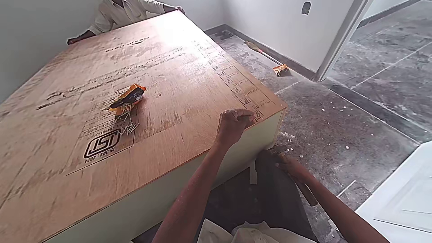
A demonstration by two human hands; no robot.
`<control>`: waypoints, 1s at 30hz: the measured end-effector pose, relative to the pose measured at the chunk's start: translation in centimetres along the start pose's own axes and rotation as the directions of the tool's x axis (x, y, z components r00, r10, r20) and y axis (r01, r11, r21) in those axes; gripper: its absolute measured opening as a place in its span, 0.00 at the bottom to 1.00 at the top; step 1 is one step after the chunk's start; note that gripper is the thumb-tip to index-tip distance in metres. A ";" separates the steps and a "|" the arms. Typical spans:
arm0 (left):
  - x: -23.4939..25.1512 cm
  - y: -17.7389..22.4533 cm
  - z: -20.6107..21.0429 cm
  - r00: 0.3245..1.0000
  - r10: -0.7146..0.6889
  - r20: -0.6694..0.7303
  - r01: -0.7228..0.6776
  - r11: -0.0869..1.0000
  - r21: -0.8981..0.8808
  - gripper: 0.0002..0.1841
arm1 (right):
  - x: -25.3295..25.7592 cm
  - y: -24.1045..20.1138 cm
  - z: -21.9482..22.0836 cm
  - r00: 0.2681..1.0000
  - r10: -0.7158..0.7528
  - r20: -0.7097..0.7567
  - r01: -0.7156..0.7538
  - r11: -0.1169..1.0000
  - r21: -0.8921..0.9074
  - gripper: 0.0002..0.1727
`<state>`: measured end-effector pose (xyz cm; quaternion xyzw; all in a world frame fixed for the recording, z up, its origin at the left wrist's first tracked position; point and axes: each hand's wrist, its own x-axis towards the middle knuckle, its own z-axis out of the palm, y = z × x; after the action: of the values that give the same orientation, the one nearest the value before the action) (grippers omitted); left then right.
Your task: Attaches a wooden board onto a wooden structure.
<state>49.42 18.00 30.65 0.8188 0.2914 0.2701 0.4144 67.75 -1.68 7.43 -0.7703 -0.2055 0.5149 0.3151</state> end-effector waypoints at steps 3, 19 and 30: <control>0.0 0.0 0.0 1.000 0.017 -0.002 -0.016 0.998 0.055 0.06 | 0.2 0.3 0.0 1.000 -0.003 0.011 0.002 0.999 0.038 0.17; -0.1 0.4 0.2 1.000 -0.007 0.023 0.004 0.987 0.158 0.06 | -7.0 -4.1 -4.5 0.879 -0.253 -0.403 0.372 0.894 0.249 0.15; 0.0 0.1 0.6 0.999 0.033 0.009 -0.034 0.980 0.194 0.12 | -16.2 -17.6 -9.4 0.470 -0.826 -0.312 0.697 0.564 -0.443 0.25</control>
<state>49.80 17.63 30.43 0.8609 0.3013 0.2447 0.3288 70.35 -2.04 32.97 -0.7306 -0.5066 0.0751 0.4515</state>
